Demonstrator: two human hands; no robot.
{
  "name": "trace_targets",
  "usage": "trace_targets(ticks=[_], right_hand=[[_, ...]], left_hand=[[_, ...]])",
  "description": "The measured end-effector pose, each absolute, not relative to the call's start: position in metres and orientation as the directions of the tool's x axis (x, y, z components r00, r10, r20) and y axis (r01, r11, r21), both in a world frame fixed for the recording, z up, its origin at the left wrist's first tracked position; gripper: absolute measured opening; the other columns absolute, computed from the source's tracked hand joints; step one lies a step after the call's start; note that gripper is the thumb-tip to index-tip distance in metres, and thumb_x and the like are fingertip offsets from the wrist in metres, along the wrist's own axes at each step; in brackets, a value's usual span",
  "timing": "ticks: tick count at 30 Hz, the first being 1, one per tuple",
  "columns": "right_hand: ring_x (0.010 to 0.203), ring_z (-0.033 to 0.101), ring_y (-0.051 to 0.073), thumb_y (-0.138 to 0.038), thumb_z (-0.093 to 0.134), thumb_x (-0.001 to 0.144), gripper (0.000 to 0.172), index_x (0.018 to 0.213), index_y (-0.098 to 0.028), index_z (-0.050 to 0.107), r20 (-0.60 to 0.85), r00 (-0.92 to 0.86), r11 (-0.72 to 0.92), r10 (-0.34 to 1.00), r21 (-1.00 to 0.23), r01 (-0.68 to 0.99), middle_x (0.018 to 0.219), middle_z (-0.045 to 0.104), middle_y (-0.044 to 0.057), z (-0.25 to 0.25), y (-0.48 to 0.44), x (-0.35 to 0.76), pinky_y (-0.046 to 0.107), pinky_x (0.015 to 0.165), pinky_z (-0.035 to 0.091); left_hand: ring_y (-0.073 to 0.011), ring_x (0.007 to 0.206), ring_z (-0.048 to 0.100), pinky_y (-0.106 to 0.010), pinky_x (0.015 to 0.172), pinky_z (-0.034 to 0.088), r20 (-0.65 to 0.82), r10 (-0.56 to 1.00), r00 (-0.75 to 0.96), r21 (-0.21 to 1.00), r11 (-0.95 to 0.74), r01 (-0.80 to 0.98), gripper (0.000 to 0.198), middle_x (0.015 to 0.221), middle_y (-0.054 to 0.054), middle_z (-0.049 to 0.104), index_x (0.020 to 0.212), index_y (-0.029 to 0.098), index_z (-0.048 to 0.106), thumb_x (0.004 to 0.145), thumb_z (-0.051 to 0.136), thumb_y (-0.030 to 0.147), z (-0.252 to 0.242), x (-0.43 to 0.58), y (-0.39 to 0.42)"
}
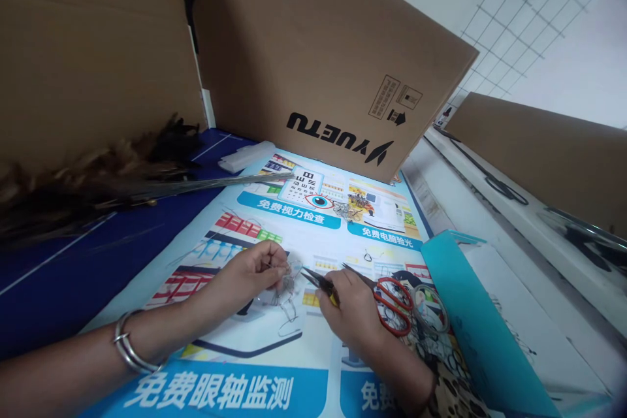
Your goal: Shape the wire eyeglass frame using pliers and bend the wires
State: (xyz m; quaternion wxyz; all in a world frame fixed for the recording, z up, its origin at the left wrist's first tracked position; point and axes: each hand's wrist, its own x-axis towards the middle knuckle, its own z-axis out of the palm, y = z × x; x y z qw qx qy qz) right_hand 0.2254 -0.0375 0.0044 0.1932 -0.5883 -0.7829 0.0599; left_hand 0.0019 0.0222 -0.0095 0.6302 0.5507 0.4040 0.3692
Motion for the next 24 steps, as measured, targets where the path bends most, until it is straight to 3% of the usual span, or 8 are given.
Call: trace_targets(ticks=[5,8,13,17,24], right_hand=[[0.090,0.061,0.021,-0.025,0.061,0.088,0.012,0.097,-0.018,0.066,0.271,-0.236,0.324,0.933,-0.354,0.877,0.094,0.066,0.007,-0.003,-0.033,0.229,0.031,0.079,0.048],[0.092,0.060,0.021,-0.026,0.061,0.089,0.013,0.098,-0.018,0.067,0.247,-0.305,0.371,0.920,-0.296,0.880,0.095,0.066,0.007,0.004,-0.031,0.232,0.031,0.083,0.047],[0.089,0.060,0.024,-0.029,0.058,0.091,0.014,0.093,-0.019,0.068,0.010,-0.386,0.386,0.922,-0.023,0.922,0.092,0.066,0.008,0.036,-0.038,0.232,0.033,0.077,0.045],[0.082,0.062,0.022,-0.030,0.057,0.091,0.015,0.091,-0.019,0.068,-0.140,-0.419,0.424,0.897,0.004,0.906,0.088,0.068,0.006,0.053,-0.048,0.226,0.030,0.069,0.042],[0.084,0.062,0.023,-0.027,0.054,0.092,0.017,0.090,-0.016,0.067,-0.205,-0.414,0.430,0.887,0.041,0.902,0.091,0.068,0.009,0.059,-0.049,0.215,0.030,0.067,0.041]], left_hand=[[-0.0119,0.060,0.053,-0.024,0.058,0.040,-0.082,0.933,0.351,0.985,0.129,-0.113,0.022,0.065,0.006,0.060,0.087,0.020,0.053,0.082,0.069,0.034,0.003,-0.001,0.019],[-0.0117,0.059,0.053,-0.025,0.059,0.041,-0.095,0.949,0.300,0.983,0.136,-0.120,0.024,0.066,0.005,0.061,0.089,0.020,0.054,0.081,0.071,0.034,0.009,-0.004,0.021],[-0.0127,0.061,0.055,-0.024,0.056,0.042,-0.111,0.963,0.244,0.990,0.129,-0.059,0.025,0.068,0.004,0.060,0.087,0.019,0.055,0.079,0.072,0.036,0.005,-0.008,0.031],[-0.0134,0.061,0.055,-0.024,0.054,0.042,-0.140,0.961,0.238,0.989,0.146,-0.006,0.024,0.068,0.004,0.061,0.087,0.020,0.054,0.080,0.070,0.037,-0.004,-0.010,0.038],[-0.0135,0.063,0.056,-0.023,0.055,0.041,-0.079,0.975,0.209,0.994,0.061,0.090,0.019,0.070,0.003,0.061,0.088,0.021,0.057,0.083,0.069,0.035,-0.012,-0.014,0.042]])
